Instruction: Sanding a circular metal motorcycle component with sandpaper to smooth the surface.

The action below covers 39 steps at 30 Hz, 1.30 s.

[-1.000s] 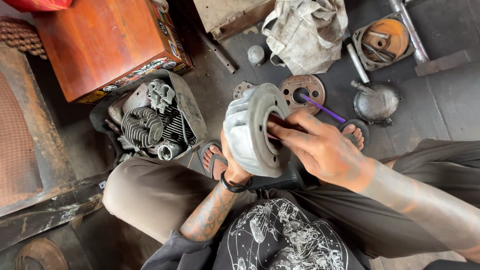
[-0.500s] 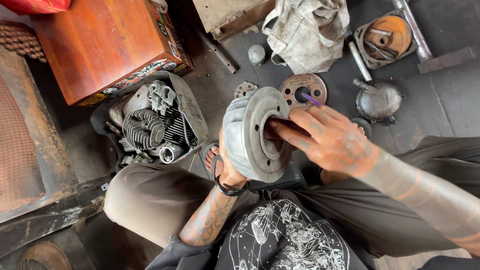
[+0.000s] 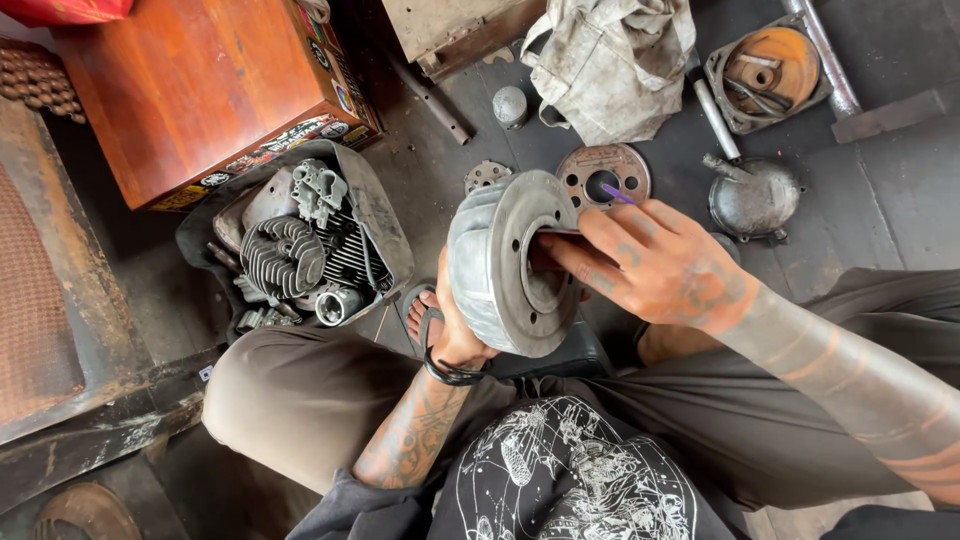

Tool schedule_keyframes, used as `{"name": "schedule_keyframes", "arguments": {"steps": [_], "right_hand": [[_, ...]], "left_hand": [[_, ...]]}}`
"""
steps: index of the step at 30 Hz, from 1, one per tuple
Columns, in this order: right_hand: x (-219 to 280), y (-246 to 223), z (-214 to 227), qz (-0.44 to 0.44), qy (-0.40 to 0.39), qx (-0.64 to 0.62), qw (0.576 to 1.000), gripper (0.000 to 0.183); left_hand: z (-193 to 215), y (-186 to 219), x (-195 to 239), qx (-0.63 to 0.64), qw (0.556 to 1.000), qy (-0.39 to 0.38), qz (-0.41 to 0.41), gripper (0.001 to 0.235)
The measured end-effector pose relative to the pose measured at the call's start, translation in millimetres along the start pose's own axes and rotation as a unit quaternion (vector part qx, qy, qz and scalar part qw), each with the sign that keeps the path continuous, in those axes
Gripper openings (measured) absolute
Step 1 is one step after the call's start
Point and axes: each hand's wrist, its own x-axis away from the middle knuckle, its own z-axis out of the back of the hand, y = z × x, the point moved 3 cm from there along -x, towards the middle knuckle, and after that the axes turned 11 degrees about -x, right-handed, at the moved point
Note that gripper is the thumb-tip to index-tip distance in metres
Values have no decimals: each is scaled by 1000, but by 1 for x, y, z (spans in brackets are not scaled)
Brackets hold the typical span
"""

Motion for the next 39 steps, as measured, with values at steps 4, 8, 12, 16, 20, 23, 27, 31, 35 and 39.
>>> {"name": "schedule_keyframes", "arguments": {"steps": [4, 8, 12, 16, 20, 23, 27, 31, 35, 39], "right_hand": [[-6, -11, 4, -138, -3, -196, 971, 24], [20, -14, -9, -345, -51, -552, 758, 21], [16, -12, -4, -343, -42, -584, 735, 20], [10, 2, 4, -105, -60, -174, 977, 22], [5, 10, 21, -20, -112, -40, 993, 40], [15, 28, 28, -93, -89, -62, 990, 29], [18, 37, 50, -159, -42, -99, 981, 23], [32, 41, 49, -263, -41, -191, 945, 28], [34, 39, 47, -324, -54, -230, 916, 28], [34, 41, 47, -335, -59, -248, 907, 26]], "left_hand": [[-16, 1, -2, 30, 999, -21, 29, 61], [-31, 6, 1, 56, 996, -49, 55, 66], [-40, 12, 0, 76, 992, -52, 86, 70], [-49, 19, 2, 112, 986, -65, 109, 77], [-61, 24, 9, 142, 976, -85, 141, 84], [-72, 24, 13, 163, 969, -101, 155, 88], [-75, 36, 18, 193, 961, -108, 168, 93], [-82, 46, 25, 217, 949, -127, 192, 105], [-79, 50, 27, 282, 924, -135, 219, 117], [-75, 54, 31, 159, 962, -142, 170, 108]]}}
